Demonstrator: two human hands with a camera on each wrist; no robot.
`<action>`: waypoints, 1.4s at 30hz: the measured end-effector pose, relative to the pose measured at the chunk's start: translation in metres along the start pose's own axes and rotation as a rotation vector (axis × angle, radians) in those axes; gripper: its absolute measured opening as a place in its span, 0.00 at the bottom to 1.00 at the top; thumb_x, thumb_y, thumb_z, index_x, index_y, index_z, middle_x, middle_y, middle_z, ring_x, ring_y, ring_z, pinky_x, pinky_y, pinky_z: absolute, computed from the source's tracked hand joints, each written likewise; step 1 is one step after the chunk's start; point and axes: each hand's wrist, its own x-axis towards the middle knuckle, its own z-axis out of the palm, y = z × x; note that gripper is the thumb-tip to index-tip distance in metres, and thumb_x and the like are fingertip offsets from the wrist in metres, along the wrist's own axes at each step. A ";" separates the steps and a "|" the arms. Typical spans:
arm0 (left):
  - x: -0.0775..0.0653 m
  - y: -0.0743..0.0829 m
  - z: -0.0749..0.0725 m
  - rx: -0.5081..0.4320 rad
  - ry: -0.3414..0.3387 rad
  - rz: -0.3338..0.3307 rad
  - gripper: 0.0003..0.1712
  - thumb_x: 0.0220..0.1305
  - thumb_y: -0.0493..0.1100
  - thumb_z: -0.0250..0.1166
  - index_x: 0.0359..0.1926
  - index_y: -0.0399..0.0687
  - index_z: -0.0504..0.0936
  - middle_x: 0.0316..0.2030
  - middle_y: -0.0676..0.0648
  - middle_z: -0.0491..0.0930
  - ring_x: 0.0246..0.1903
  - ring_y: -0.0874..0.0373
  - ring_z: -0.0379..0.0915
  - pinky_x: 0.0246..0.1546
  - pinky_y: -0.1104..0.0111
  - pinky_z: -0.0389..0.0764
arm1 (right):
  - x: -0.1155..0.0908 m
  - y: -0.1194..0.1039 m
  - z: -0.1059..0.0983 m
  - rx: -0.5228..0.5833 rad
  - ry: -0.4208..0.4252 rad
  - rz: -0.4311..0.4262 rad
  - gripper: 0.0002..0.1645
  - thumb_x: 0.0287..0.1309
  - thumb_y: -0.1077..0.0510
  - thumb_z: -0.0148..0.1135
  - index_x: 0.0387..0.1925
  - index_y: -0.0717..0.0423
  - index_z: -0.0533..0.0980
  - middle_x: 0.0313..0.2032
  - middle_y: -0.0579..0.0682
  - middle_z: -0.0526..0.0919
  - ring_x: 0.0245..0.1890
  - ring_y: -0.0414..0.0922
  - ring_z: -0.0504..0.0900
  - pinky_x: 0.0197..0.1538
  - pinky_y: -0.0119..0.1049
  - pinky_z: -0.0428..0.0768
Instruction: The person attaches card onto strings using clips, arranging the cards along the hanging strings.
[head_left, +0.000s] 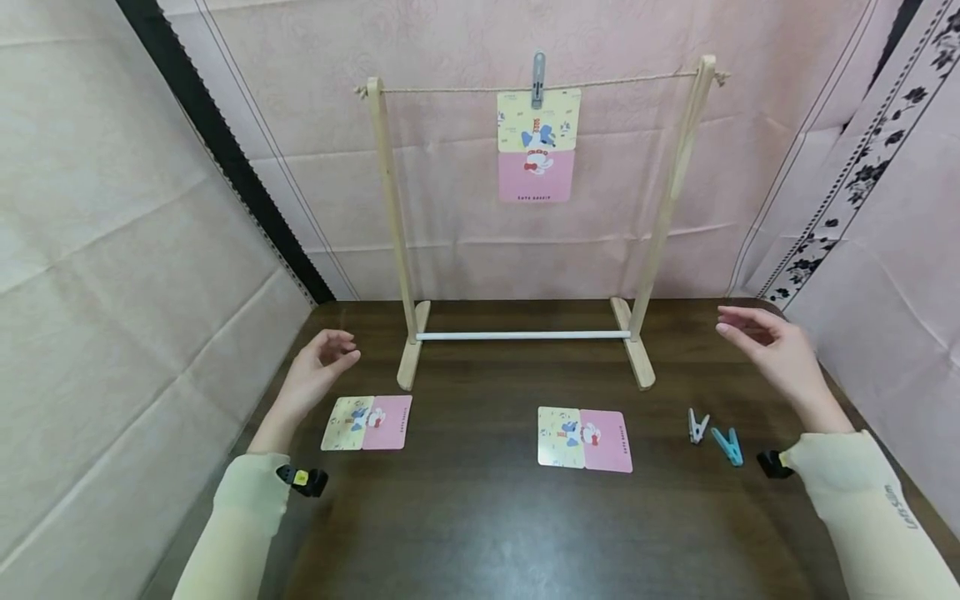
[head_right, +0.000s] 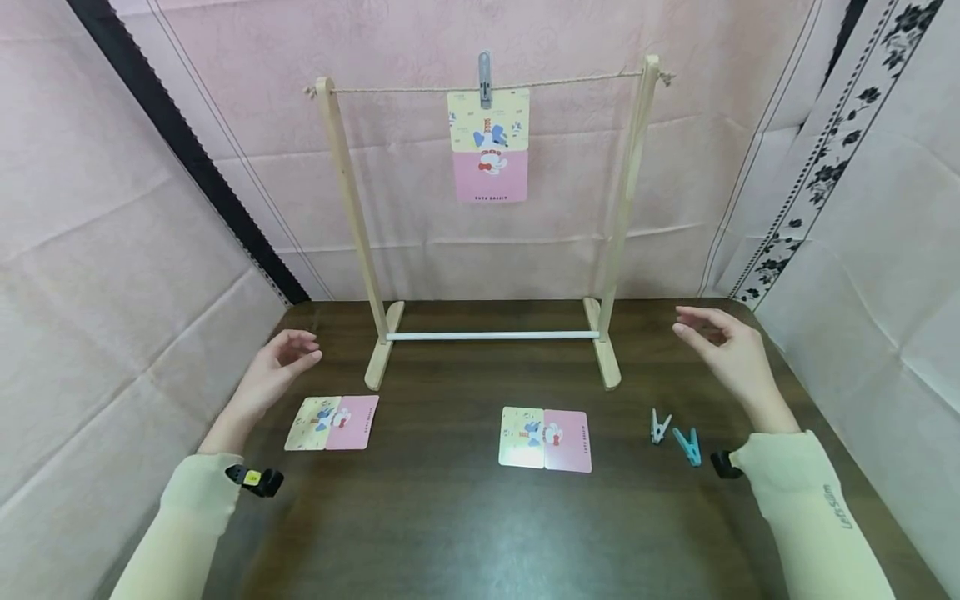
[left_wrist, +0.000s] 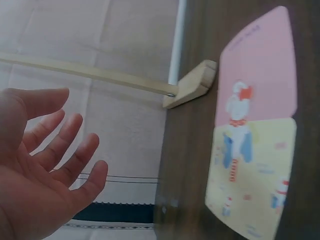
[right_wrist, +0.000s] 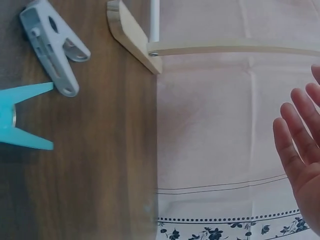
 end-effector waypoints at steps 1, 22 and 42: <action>0.000 -0.002 0.002 0.007 -0.005 -0.001 0.22 0.71 0.49 0.64 0.59 0.42 0.73 0.52 0.39 0.79 0.49 0.46 0.72 0.48 0.58 0.70 | -0.001 0.001 0.000 -0.011 -0.007 0.006 0.24 0.67 0.47 0.66 0.60 0.52 0.79 0.43 0.21 0.79 0.40 0.25 0.76 0.39 0.17 0.70; -0.015 -0.033 0.023 0.049 -0.243 -0.094 0.37 0.68 0.49 0.68 0.71 0.43 0.64 0.67 0.35 0.67 0.67 0.33 0.60 0.62 0.36 0.62 | -0.015 0.023 0.010 -0.017 -0.119 0.026 0.29 0.66 0.50 0.67 0.65 0.55 0.74 0.48 0.41 0.82 0.42 0.22 0.77 0.41 0.17 0.73; -0.026 -0.050 0.031 0.021 -0.385 -0.070 0.44 0.57 0.45 0.76 0.69 0.35 0.67 0.66 0.33 0.68 0.66 0.35 0.61 0.63 0.38 0.62 | -0.032 0.041 0.016 -0.065 -0.541 0.048 0.35 0.67 0.54 0.65 0.70 0.61 0.67 0.65 0.68 0.72 0.58 0.66 0.75 0.48 0.45 0.79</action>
